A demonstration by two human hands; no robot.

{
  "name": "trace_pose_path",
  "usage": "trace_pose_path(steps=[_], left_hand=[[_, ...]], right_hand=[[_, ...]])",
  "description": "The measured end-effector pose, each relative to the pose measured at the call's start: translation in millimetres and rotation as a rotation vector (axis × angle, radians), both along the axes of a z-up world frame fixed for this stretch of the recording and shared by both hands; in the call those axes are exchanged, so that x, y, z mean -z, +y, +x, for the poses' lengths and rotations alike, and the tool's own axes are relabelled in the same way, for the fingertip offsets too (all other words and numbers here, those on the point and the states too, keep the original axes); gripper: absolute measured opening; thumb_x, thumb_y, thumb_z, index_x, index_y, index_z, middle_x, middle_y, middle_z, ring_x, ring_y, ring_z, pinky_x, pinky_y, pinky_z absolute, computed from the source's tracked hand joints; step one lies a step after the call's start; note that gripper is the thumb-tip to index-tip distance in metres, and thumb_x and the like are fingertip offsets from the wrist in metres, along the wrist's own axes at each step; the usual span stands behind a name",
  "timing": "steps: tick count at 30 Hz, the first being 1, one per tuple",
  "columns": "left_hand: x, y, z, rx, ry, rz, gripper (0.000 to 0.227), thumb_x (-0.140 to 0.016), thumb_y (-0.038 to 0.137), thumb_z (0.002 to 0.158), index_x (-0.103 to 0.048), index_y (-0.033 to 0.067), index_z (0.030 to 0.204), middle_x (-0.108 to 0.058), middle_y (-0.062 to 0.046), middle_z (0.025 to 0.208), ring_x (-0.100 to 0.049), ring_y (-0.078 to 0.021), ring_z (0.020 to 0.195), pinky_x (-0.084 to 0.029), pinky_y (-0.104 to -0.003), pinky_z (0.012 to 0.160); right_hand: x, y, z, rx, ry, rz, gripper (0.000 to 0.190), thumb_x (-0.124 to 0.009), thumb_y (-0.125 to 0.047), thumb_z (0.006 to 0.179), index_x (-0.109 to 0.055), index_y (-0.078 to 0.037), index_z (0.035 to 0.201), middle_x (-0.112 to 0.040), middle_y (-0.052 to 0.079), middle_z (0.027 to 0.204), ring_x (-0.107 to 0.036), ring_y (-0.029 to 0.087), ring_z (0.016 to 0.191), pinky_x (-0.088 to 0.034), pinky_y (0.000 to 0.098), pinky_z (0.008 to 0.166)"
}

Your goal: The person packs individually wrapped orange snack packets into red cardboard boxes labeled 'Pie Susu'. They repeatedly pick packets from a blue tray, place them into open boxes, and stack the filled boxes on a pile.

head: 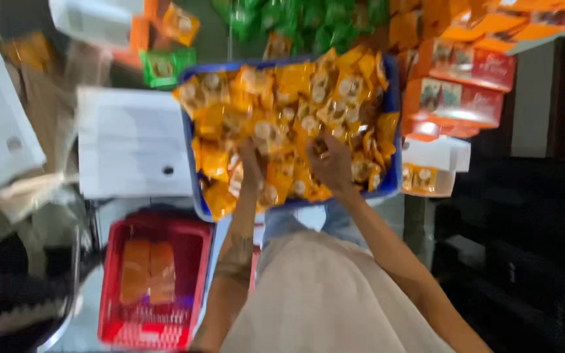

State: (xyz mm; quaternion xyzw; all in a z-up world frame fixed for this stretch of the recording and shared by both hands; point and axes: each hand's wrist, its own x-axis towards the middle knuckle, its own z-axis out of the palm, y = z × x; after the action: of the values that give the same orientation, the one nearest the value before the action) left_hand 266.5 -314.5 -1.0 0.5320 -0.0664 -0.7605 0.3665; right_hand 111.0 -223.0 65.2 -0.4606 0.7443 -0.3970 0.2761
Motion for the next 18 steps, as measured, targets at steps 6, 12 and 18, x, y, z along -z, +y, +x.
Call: trace_pose_path(steps=[6,12,18], left_hand=[[22.2,-8.7,18.1,-0.01,-0.123,-0.41,0.069,-0.081,0.013,0.094,-0.052,0.0141,0.157,-0.052,-0.018,0.156,-0.057,-0.0357,0.136,-0.058,-0.052,0.099],[41.0,11.5,23.2,-0.028,-0.081,-0.355,0.057,-0.057,0.0,0.098,-0.051,0.0108,0.153,-0.062,-0.014,0.137,-0.068,-0.03,0.104,-0.07,-0.049,0.08],[25.6,39.7,27.3,0.217,0.462,-0.172,0.078,-0.055,0.067,0.102,-0.054,0.0088,0.153,-0.059,-0.024,0.147,-0.062,-0.0446,0.13,-0.058,-0.064,0.1]], right_hand=[[-22.6,-40.0,41.9,-0.043,0.087,-0.068,0.019,-0.068,-0.009,0.092,-0.062,-0.004,0.11,-0.063,0.015,0.067,-0.069,0.033,0.061,-0.056,0.0426,0.057],[-13.3,-61.2,49.1,-0.077,0.037,0.007,0.019,-0.065,-0.01,0.089,-0.064,-0.012,0.107,-0.061,0.007,0.062,-0.067,0.026,0.06,-0.052,0.0382,0.062],[-5.2,-70.1,51.8,-0.037,-0.243,0.159,0.014,-0.072,-0.028,0.097,-0.071,-0.017,0.106,-0.068,0.006,0.071,-0.072,0.023,0.066,-0.058,0.0363,0.068]])
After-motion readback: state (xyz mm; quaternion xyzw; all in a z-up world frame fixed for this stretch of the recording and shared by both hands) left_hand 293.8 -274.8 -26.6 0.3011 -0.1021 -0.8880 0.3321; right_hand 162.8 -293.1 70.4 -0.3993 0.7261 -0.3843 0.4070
